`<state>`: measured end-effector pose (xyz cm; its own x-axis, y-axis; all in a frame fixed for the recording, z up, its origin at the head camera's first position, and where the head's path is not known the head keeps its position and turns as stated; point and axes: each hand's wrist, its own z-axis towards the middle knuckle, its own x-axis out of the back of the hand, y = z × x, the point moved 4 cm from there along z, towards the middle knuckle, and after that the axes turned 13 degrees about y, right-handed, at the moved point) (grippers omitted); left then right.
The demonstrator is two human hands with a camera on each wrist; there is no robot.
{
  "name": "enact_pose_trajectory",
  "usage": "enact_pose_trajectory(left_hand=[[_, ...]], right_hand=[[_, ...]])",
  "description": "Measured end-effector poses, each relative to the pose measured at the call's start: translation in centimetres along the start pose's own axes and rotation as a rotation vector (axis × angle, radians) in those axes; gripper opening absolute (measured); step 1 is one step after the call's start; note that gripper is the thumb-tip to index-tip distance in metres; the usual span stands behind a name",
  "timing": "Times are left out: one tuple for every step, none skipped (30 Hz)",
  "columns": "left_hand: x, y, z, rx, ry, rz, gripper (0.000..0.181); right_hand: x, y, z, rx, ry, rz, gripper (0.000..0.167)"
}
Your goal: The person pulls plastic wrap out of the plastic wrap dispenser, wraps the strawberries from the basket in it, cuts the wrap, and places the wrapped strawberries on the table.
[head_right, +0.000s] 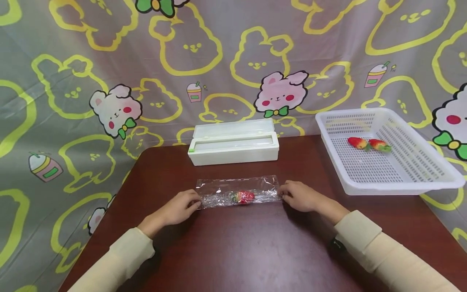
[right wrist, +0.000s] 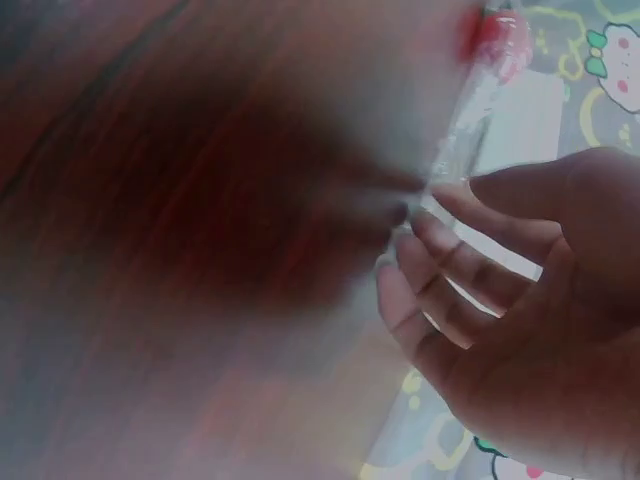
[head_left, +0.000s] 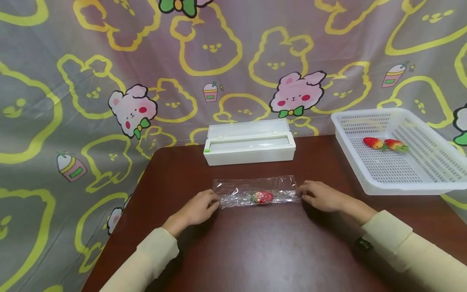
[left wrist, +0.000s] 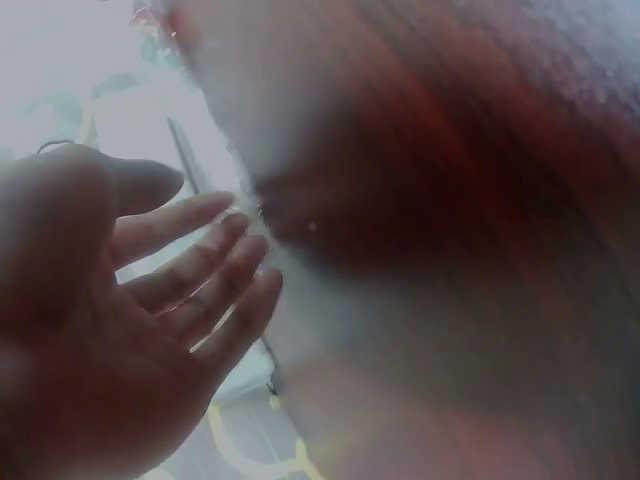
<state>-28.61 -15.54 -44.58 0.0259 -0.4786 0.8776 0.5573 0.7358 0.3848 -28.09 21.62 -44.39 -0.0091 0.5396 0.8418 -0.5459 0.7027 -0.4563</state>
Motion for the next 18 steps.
enact_pose_trajectory(left_hand=[[0.2, 0.0, -0.1, -0.003, 0.007, 0.010, 0.017], [0.4, 0.2, -0.1, -0.008, 0.011, 0.012, 0.017], [0.5, 0.4, -0.1, -0.021, 0.014, 0.014, 0.018], [0.5, 0.7, 0.0, -0.038, 0.015, 0.028, 0.021], [0.5, 1.0, 0.1, -0.060, 0.013, 0.038, 0.024], [0.3, 1.4, 0.3, -0.084, 0.006, 0.055, 0.028], [0.1, 1.8, 0.5, -0.108, -0.004, 0.074, 0.031], [-0.2, 2.2, 0.7, -0.132, -0.019, 0.096, 0.033], [-0.5, 2.7, 1.0, -0.155, -0.029, 0.125, 0.034], [-0.9, 3.1, 1.3, -0.174, -0.039, 0.150, 0.035], [-1.2, 3.5, 1.6, -0.187, -0.042, 0.166, 0.035], [-1.6, 3.8, 2.0, -0.197, -0.045, 0.185, 0.035], [-2.0, 4.2, 2.3, -0.200, -0.048, 0.199, 0.034], [-2.3, 4.5, 2.7, -0.203, -0.049, 0.206, 0.034], [-2.6, 4.8, 3.0, -0.203, -0.050, 0.212, 0.033], [-2.9, 4.9, 3.3, -0.205, -0.045, 0.219, 0.031], [-3.2, 5.1, 3.5, -0.206, -0.041, 0.232, 0.029], [-3.4, 5.2, 3.6, -0.205, -0.038, 0.247, 0.027]], right_hand=[[0.2, -0.1, 0.0, 0.001, 0.008, -0.013, 0.016], [0.3, -0.3, 0.0, 0.003, 0.022, -0.027, 0.016], [0.4, -0.6, -0.1, 0.013, 0.040, -0.050, 0.016], [0.4, -0.9, 0.0, 0.032, 0.060, -0.086, 0.017], [0.3, -1.3, 0.1, 0.059, 0.078, -0.123, 0.018], [0.1, -1.8, 0.2, 0.090, 0.093, -0.156, 0.020], [-0.1, -2.2, 0.3, 0.125, 0.101, -0.191, 0.023], [-0.4, -2.6, 0.4, 0.167, 0.101, -0.222, 0.026], [-0.8, -3.0, 0.5, 0.209, 0.098, -0.254, 0.028], [-1.2, -3.2, 0.7, 0.239, 0.089, -0.275, 0.029], [-1.6, -3.4, 0.8, 0.254, 0.078, -0.281, 0.028], [-2.0, -3.5, 1.0, 0.261, 0.069, -0.285, 0.027], [-2.3, -3.4, 1.1, 0.261, 0.062, -0.288, 0.026], [-2.5, -3.4, 1.3, 0.256, 0.054, -0.284, 0.024], [-2.7, -3.4, 1.4, 0.248, 0.049, -0.280, 0.022], [-2.8, -3.4, 1.6, 0.240, 0.050, -0.273, 0.021], [-2.9, -3.4, 1.7, 0.234, 0.049, -0.268, 0.020], [-3.0, -3.4, 1.8, 0.234, 0.048, -0.266, 0.019]])
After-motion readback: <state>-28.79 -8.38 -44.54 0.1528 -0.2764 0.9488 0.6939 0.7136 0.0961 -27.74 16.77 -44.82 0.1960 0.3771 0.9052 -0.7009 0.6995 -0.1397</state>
